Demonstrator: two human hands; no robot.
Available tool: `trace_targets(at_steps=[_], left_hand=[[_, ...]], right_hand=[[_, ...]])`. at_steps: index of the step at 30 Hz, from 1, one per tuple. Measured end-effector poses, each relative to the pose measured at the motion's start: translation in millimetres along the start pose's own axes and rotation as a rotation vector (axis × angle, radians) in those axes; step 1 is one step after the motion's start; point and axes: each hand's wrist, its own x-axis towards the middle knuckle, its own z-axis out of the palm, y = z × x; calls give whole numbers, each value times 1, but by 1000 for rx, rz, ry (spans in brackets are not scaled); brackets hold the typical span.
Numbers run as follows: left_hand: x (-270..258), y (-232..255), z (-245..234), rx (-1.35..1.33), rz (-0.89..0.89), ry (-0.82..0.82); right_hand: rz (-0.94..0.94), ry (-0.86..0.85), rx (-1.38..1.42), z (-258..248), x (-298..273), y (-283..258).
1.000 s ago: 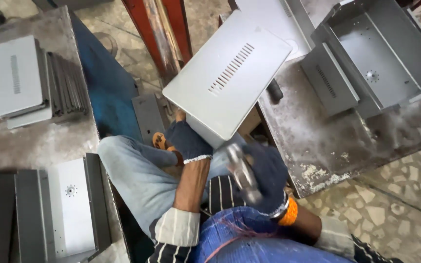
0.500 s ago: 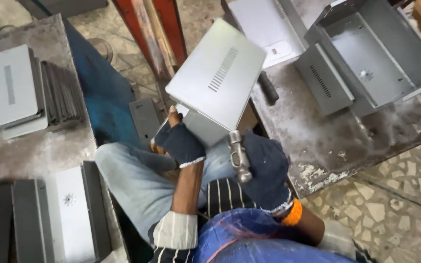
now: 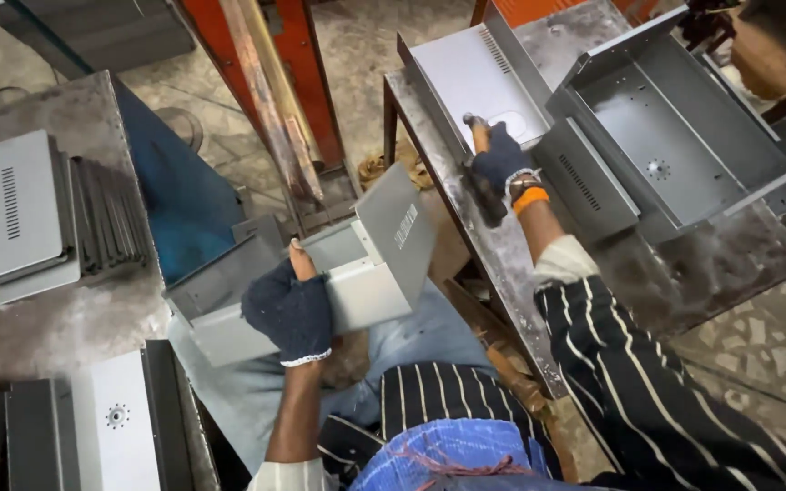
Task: The person sits between two workbenches and assembles sheet-metal enclosure parts. They pick up metal panels, fold and press the edges using a hand bending tool, tap seams with a hammer, grind an edge producing sparks, and place finished boxes on the bench.
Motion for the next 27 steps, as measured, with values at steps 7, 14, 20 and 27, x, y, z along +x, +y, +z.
trace_targets(at_steps=[7,14,20,27], left_hand=[[37,9,-16,136,295,-43],[96,5,-10,333,366,-266],[156,15,-15,412,534,-348],[185,25,-12,537,504,-501]], right_hand=[[-121,-26,-208,-26,-57,-62],[-349,-204,519,-51,-162,-188],[-772,-435,880,-30,-163,-232],[-704,-476,927,-11,-144,-241]])
